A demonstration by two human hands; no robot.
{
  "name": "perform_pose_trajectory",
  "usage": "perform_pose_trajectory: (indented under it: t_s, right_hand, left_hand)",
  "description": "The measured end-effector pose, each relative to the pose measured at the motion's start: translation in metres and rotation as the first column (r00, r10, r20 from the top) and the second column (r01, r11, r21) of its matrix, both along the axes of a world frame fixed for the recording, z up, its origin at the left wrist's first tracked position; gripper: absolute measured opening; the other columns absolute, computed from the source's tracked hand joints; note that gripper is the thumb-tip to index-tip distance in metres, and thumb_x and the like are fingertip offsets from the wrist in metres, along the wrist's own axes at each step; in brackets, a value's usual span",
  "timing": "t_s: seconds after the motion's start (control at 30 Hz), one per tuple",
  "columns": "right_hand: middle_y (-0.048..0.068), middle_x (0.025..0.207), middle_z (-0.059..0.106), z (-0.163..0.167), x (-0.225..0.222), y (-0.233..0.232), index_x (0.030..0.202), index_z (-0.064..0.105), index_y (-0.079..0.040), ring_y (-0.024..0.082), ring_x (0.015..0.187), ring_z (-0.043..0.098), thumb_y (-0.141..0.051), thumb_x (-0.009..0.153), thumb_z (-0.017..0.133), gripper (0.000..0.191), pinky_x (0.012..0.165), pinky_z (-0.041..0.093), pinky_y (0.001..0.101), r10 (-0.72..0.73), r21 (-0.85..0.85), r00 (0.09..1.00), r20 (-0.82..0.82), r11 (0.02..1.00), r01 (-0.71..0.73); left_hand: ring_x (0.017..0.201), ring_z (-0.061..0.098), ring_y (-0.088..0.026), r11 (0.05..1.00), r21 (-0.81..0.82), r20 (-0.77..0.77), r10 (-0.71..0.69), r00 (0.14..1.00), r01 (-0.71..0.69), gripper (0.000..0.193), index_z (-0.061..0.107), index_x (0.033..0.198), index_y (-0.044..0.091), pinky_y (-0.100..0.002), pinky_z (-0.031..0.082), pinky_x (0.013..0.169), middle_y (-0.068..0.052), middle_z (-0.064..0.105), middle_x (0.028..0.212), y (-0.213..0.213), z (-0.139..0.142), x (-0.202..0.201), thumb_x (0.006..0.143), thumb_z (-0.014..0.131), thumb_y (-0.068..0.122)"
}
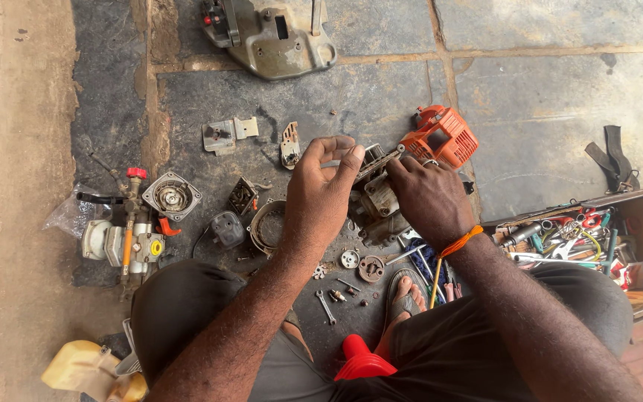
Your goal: The person sits on the floor and assembles a small engine. They wipe a metal plate with a cloth, place it onto the engine block, and then use a wrench to tighten bolts securing the plate.
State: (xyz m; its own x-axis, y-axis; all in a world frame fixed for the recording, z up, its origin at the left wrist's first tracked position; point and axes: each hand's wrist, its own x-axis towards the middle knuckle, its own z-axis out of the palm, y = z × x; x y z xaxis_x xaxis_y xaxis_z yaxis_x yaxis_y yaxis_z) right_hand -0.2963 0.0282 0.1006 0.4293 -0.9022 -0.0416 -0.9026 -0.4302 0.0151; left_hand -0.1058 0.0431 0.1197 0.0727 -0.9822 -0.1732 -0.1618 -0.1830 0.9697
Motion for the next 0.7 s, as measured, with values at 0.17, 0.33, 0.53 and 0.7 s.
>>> perform_pose_trajectory:
  t_s: [0.17, 0.33, 0.53, 0.7]
  right_hand:
    - [0.008, 0.093, 0.069, -0.0050, -0.0045, -0.0031, 0.113, 0.063, -0.008, 0.025, 0.079, 0.071, -0.029, 0.101, 0.062, 0.024, 0.067, 0.056, 0.0411, -0.022, 0.025, 0.999, 0.040, 0.999, 0.021]
    - [0.006, 0.087, 0.070, -0.0089, -0.0040, -0.0040, 0.104, 0.066, -0.011, 0.024, 0.075, 0.071, -0.036, 0.101, 0.061, 0.026, 0.066, 0.055, 0.0418, -0.005, -0.032, 0.999, 0.044, 0.999, 0.006]
    - [0.007, 0.083, 0.068, -0.0038, -0.0009, -0.0035, 0.098, 0.065, -0.009, 0.026, 0.075, 0.071, -0.045, 0.108, 0.055, 0.038, 0.069, 0.055, 0.0437, -0.126, 0.096, 0.992, 0.029, 0.988, 0.123]
    - [0.011, 0.091, 0.069, 0.0004, -0.0051, 0.0015, 0.103, 0.062, -0.006, 0.031, 0.082, 0.070, -0.041, 0.099, 0.060, 0.036, 0.072, 0.054, 0.0463, -0.002, 0.023, 0.998, 0.069, 1.000, 0.001]
  left_hand:
    - [0.110, 0.074, -0.023, 1.000, -0.004, 0.005, -0.010, 1.000, 0.010, 0.054, 0.061, 0.127, 0.007, -0.037, 0.064, 0.086, -0.013, 0.068, 0.120, 0.0015, -0.0009, 0.0003, 0.097, 0.061, 0.051]
    - [0.108, 0.075, -0.023, 1.000, 0.006, 0.020, -0.009, 1.000, 0.009, 0.053, 0.061, 0.127, 0.007, -0.038, 0.064, 0.083, -0.012, 0.067, 0.119, 0.0025, -0.0007, 0.0006, 0.096, 0.060, 0.051]
    - [0.109, 0.074, -0.024, 1.000, -0.019, 0.050, -0.008, 0.999, 0.009, 0.051, 0.062, 0.126, 0.007, -0.037, 0.064, 0.084, -0.013, 0.068, 0.119, 0.0033, 0.0024, -0.0007, 0.098, 0.060, 0.050]
    - [0.109, 0.074, -0.023, 1.000, -0.020, 0.034, -0.012, 0.999, 0.012, 0.051, 0.061, 0.127, 0.007, -0.038, 0.065, 0.082, -0.013, 0.067, 0.120, 0.0055, 0.0008, 0.0033, 0.098, 0.060, 0.049]
